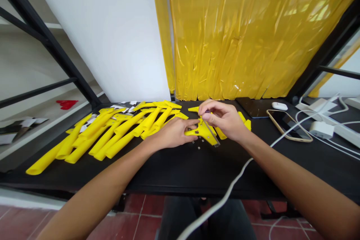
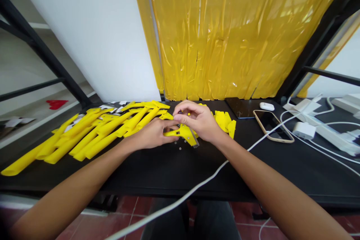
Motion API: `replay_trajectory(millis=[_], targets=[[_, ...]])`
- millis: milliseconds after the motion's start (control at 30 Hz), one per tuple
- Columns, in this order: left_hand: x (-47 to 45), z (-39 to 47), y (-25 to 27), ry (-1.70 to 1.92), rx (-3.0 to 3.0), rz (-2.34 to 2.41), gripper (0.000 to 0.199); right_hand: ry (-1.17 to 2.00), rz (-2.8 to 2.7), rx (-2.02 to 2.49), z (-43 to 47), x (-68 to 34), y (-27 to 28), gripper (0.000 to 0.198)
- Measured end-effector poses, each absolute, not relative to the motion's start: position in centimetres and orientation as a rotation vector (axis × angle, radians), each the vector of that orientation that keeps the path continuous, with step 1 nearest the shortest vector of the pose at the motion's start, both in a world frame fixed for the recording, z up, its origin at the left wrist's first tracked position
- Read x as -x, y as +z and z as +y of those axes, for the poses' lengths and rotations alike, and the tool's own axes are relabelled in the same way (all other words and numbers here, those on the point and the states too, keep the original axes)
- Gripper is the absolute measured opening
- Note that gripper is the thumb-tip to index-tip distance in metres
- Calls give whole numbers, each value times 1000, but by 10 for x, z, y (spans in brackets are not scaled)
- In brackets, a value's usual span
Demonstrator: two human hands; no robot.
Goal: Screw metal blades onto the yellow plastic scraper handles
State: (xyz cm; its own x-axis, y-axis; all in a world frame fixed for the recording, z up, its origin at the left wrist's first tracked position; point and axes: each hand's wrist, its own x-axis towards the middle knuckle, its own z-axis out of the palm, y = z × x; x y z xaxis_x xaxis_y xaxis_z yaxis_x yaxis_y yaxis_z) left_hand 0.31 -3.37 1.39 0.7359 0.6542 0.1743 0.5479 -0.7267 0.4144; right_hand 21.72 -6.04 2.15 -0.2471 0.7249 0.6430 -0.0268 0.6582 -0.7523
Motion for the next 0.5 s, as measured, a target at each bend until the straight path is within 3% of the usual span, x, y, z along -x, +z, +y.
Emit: replay_trajectory(millis=[67,267,500], targets=[[-2,-32,13,432,-2622,972,49,756,-1655,614,-59,-217,22,15],[-3,-33,12,429,-2685,964,54,1065,-1514,572,-56,-219,19,31],[-3,-33,12,404,-2698,981,57,962,-1458,640,-57,-216,19,27]])
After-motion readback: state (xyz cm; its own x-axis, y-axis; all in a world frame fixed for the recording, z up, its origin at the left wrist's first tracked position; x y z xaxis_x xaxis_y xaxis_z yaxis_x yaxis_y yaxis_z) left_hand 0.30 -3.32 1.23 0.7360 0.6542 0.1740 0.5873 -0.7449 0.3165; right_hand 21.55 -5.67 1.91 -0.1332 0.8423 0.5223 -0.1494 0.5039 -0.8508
